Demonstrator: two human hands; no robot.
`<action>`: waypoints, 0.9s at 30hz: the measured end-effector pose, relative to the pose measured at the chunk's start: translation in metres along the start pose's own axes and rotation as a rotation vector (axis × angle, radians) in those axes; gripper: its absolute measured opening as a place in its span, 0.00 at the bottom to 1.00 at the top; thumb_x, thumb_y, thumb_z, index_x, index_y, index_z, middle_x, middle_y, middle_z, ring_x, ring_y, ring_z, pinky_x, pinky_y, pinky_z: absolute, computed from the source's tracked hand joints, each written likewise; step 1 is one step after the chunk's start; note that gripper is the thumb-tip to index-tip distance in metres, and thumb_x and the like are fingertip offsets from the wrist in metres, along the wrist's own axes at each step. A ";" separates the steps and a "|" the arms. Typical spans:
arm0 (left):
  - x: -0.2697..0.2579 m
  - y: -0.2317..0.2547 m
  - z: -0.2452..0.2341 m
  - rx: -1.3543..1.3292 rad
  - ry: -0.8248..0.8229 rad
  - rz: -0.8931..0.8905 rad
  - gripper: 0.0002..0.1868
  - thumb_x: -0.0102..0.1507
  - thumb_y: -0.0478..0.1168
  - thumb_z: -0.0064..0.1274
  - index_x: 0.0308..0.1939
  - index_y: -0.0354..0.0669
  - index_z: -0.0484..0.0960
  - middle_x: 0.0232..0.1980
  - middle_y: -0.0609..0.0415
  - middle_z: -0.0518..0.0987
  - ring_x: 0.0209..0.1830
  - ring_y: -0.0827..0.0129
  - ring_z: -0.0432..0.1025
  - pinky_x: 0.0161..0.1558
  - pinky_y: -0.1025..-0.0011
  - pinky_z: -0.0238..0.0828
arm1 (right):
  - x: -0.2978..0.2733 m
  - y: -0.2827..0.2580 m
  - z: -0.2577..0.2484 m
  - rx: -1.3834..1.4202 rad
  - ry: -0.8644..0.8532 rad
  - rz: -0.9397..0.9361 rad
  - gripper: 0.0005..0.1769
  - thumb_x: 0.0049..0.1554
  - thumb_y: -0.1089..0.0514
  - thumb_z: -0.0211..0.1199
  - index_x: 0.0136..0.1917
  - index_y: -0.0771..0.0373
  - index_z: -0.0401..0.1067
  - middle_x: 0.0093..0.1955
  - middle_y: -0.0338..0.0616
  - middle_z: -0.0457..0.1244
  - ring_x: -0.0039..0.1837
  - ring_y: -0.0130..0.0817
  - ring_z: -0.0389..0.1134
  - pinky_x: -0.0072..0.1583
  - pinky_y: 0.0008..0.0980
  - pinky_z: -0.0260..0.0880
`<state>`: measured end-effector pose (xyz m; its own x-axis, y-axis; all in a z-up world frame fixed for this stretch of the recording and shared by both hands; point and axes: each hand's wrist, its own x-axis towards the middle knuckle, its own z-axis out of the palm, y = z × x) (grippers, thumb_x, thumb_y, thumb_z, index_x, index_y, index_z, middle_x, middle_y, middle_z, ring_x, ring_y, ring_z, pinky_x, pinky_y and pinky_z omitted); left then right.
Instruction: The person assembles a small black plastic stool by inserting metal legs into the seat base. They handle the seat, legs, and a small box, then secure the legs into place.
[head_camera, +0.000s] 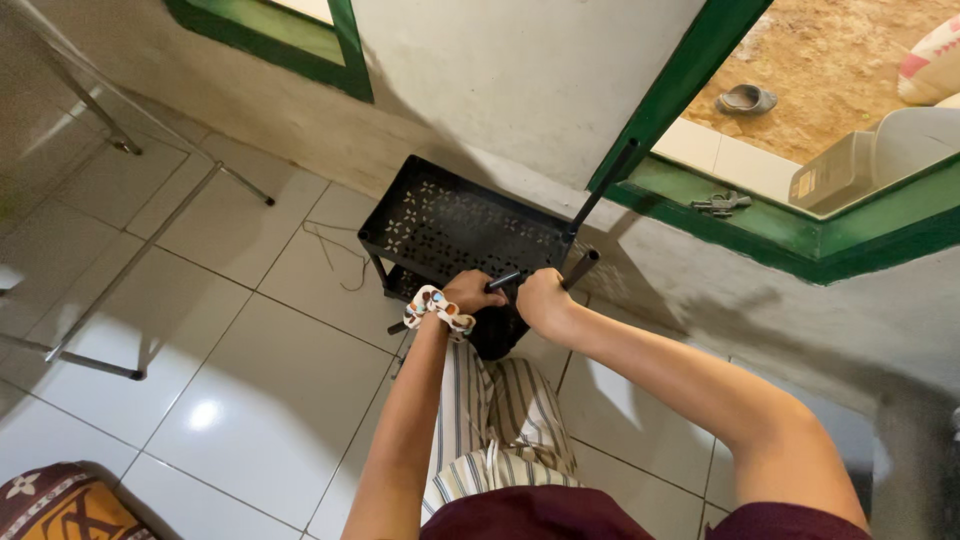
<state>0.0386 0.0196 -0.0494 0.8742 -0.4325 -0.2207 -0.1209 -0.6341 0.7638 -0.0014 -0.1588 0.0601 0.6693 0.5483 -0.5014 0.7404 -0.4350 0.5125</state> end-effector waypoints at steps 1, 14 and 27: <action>-0.002 0.001 0.003 -0.030 -0.003 -0.002 0.13 0.58 0.45 0.63 0.41 0.43 0.90 0.42 0.47 0.87 0.45 0.58 0.82 0.51 0.61 0.75 | -0.004 -0.004 0.000 -0.010 0.008 0.028 0.11 0.54 0.56 0.64 0.49 0.56 0.82 0.50 0.43 0.71 0.54 0.41 0.73 0.46 0.40 0.74; 0.002 -0.003 -0.004 -0.070 -0.063 0.018 0.14 0.59 0.43 0.62 0.46 0.45 0.90 0.46 0.49 0.88 0.46 0.62 0.82 0.48 0.65 0.75 | -0.045 0.086 -0.034 0.223 0.014 0.145 0.11 0.56 0.55 0.60 0.48 0.56 0.82 0.50 0.45 0.72 0.53 0.44 0.75 0.48 0.41 0.74; -0.005 0.087 -0.035 -0.758 0.125 0.059 0.27 0.69 0.56 0.51 0.52 0.32 0.80 0.43 0.44 0.84 0.39 0.69 0.80 0.21 0.77 0.61 | -0.031 0.039 0.007 1.646 1.003 0.403 0.14 0.59 0.61 0.68 0.55 0.63 0.68 0.44 0.47 0.71 0.46 0.41 0.73 0.48 0.31 0.72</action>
<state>0.0407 -0.0108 0.0391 0.9283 -0.3479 -0.1311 0.1469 0.0193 0.9890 0.0074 -0.1981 0.0904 0.9519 0.1456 0.2696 0.3062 -0.4210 -0.8538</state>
